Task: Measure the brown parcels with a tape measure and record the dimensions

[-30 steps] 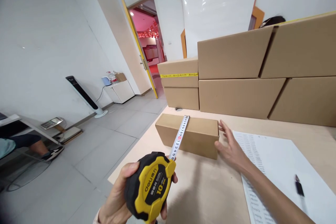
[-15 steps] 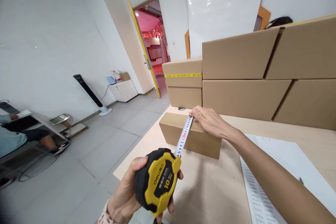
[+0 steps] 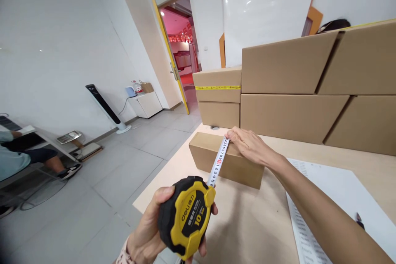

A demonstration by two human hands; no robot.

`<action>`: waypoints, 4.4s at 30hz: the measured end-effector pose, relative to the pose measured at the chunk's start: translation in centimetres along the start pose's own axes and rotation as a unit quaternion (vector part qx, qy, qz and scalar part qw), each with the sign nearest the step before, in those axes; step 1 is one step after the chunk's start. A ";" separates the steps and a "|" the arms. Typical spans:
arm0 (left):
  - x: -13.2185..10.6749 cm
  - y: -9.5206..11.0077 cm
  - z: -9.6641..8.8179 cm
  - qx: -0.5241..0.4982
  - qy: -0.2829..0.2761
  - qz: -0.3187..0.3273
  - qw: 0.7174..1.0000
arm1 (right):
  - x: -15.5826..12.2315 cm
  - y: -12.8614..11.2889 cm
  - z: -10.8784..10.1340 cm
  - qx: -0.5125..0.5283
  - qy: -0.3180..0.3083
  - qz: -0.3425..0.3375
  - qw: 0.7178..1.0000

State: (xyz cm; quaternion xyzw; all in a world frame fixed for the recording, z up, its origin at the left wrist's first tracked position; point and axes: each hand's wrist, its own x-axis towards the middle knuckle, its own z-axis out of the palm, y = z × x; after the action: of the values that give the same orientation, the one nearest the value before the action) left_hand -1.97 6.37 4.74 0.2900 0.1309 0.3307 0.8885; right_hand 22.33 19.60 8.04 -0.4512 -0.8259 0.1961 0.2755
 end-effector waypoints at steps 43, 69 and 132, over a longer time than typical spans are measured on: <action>-0.9 2.3 -2.5 0.805 -0.088 -0.029 0.586 | -17.1 -2.5 3.7 0.221 0.046 0.198 0.954; 4.7 4.5 -6.3 0.902 0.039 -0.115 0.414 | -25.9 6.5 1.1 -0.183 0.114 0.456 0.863; 14.3 -18.8 1.6 0.903 -0.222 0.240 0.279 | -23.5 7.7 4.7 0.098 0.360 0.382 0.846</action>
State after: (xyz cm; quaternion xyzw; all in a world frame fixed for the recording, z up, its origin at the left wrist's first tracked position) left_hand 19.01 3.64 -5.92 0.9879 0.0687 0.1228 -0.0646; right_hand 34.61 3.19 -6.48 -0.7406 -0.4076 0.1891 0.4995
